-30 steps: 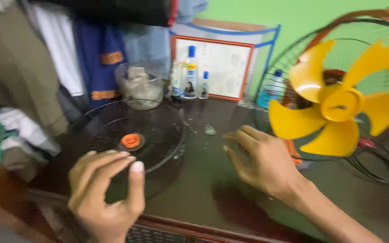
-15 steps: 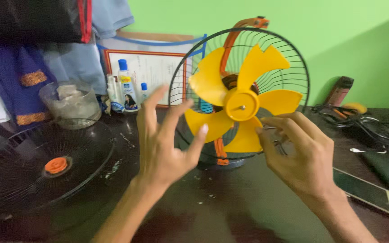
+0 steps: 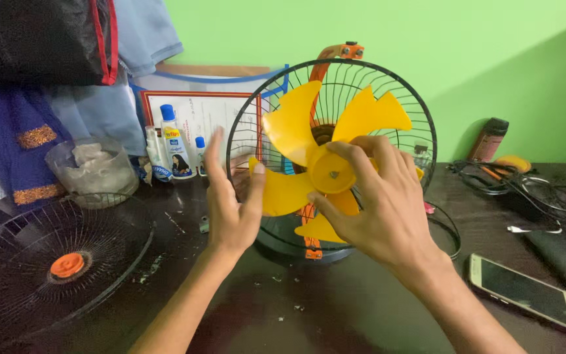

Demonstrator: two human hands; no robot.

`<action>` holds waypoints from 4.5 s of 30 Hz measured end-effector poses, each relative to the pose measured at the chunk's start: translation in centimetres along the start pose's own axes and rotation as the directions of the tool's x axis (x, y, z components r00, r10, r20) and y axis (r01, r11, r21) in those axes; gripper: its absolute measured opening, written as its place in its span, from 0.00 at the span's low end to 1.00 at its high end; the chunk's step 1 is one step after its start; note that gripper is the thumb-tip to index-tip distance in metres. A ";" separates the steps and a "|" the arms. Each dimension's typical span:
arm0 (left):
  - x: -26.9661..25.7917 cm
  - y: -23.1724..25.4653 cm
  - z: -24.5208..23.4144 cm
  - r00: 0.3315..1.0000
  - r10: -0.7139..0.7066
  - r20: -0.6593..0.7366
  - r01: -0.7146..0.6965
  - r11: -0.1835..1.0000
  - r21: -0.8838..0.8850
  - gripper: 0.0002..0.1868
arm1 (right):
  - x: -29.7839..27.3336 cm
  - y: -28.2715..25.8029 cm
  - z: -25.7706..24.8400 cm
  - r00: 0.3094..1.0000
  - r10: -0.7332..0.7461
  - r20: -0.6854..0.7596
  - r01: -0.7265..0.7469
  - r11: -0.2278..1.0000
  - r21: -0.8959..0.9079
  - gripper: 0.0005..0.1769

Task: The person unplugs a table fan and removes the front grille, then unscrews the central nut to detach the fan blades. The components are placed on the table, and the person briefly handles a container of small parts.

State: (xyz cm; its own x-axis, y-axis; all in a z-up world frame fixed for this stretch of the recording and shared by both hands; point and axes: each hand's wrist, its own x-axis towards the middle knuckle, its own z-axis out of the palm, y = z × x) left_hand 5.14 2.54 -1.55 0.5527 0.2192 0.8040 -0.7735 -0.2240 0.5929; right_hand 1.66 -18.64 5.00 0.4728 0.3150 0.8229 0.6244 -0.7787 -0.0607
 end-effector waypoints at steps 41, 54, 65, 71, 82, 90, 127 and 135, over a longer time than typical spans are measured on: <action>-1.0 1.1 0.0 0.848 0.515 -0.122 -0.289 0.643 0.709 0.28 | 0.9 2.9 -0.1 0.985 0.039 0.169 -0.089 0.949 0.301 0.40; 4.9 0.9 0.6 0.793 -0.495 0.356 0.556 0.827 -0.089 0.49 | 0.8 1.8 0.0 0.968 0.132 0.215 -0.223 0.845 0.486 0.42; 3.5 1.4 0.7 0.741 -0.336 0.581 0.667 0.472 -0.576 0.43 | -0.8 1.0 2.1 0.971 0.201 0.132 -0.240 0.853 0.463 0.41; 4.4 0.8 0.0 0.748 -0.242 0.617 0.659 0.378 -0.650 0.36 | -1.5 1.1 3.7 0.964 0.251 0.090 -0.263 0.842 0.472 0.42; 3.8 0.4 2.4 0.819 -0.383 0.428 0.540 0.767 -0.346 0.24 | -1.2 5.5 2.5 0.768 0.445 0.461 -0.623 0.352 0.699 0.27; 4.1 2.0 3.0 0.900 -0.235 0.366 0.324 0.924 -0.202 0.26 | 0.5 4.9 3.2 0.747 0.507 0.431 -0.663 0.512 0.547 0.21; 7.5 5.0 2.1 0.755 -0.416 0.507 0.483 0.876 0.000 0.34 | -1.9 5.3 3.1 0.733 0.328 0.596 -0.647 0.065 0.760 0.17; 8.1 7.1 2.8 0.751 -0.354 0.558 0.394 0.918 0.052 0.28 | -4.0 2.5 4.3 0.712 0.413 0.568 -0.527 -0.221 0.821 0.17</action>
State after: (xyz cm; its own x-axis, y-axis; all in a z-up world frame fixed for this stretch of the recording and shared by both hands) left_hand 5.06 0.06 9.32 0.8615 -0.2863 0.4194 -0.4761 -0.1681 0.8632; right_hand 3.99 -19.46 -0.88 0.9475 0.2111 0.2403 0.1235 0.4514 -0.8837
